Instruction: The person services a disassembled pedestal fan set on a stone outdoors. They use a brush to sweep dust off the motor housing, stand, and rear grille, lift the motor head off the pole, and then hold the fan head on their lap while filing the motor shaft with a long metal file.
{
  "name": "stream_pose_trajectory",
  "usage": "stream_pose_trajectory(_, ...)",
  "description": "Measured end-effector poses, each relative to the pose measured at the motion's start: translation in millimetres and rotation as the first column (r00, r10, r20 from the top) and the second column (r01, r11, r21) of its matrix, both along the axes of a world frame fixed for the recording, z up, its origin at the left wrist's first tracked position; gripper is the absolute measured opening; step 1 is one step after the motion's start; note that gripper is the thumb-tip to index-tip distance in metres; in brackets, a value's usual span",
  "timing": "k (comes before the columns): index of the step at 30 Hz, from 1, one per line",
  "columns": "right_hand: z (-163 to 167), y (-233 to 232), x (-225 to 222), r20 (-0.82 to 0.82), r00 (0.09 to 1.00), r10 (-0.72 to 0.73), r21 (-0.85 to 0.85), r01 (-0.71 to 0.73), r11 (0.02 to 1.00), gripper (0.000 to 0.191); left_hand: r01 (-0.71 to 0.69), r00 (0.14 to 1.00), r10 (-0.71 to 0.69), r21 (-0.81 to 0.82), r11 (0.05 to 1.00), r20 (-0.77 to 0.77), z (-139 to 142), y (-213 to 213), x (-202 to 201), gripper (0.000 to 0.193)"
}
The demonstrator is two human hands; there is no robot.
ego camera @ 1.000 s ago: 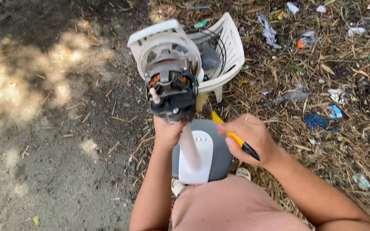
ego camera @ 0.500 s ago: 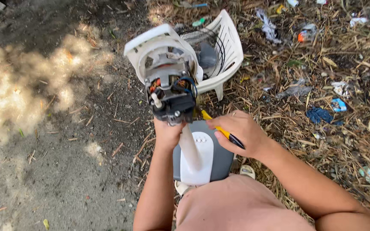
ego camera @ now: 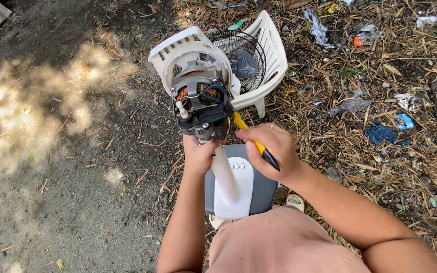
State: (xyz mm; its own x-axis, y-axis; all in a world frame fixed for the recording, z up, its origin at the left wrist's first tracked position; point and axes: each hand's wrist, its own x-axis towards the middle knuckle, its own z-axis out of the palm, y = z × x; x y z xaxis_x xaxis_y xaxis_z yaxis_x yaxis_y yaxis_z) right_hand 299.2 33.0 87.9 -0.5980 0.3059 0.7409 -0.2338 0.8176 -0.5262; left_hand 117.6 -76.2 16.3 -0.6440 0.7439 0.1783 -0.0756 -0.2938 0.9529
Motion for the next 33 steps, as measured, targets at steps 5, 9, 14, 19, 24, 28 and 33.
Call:
stream_pose_trajectory(5,1.2,-3.2,-8.6,0.003,0.996,-0.086,-0.319,0.083,0.944,0.011,-0.011,0.997,0.004,0.092,0.996,0.075,7.9,0.9,5.8,0.071)
stream_pose_trajectory(9,9.6,12.3,-16.4,0.181,0.971,-0.157,-0.258,0.201,0.945,0.009,-0.041,0.998,0.039,0.050,0.998,0.048,9.3,3.8,5.6,0.085)
stream_pose_trajectory(14,4.3,26.4,-28.1,0.699,0.707,-0.106,-0.191,0.327,0.926,0.007,0.009,0.997,-0.019,0.120,0.993,0.077,-8.9,0.7,-4.8,0.059)
stream_pose_trajectory(19,-11.8,13.7,-1.8,0.314,0.938,0.148,-0.246,-0.070,0.967,0.013,0.008,0.993,-0.014,0.045,0.999,0.119,-25.9,-15.4,-13.8,0.046)
stream_pose_trajectory(24,4.7,10.2,19.1,0.144,0.989,0.030,0.116,-0.047,0.992,0.016,-0.085,0.987,0.085,-0.004,0.996,0.134,-26.8,-0.2,-17.1,0.056)
stream_pose_trajectory(28,22.7,7.9,5.4,0.103,0.995,0.014,0.209,-0.036,0.977,0.022,-0.056,0.992,0.054,0.018,0.998,0.117,-19.0,-0.2,-14.0,0.056)
stream_pose_trajectory(33,24.0,7.7,-19.7,0.098,0.994,-0.044,0.192,0.024,0.981,0.018,-0.023,0.993,0.014,0.077,0.997,0.115,-4.9,1.7,-4.3,0.066)
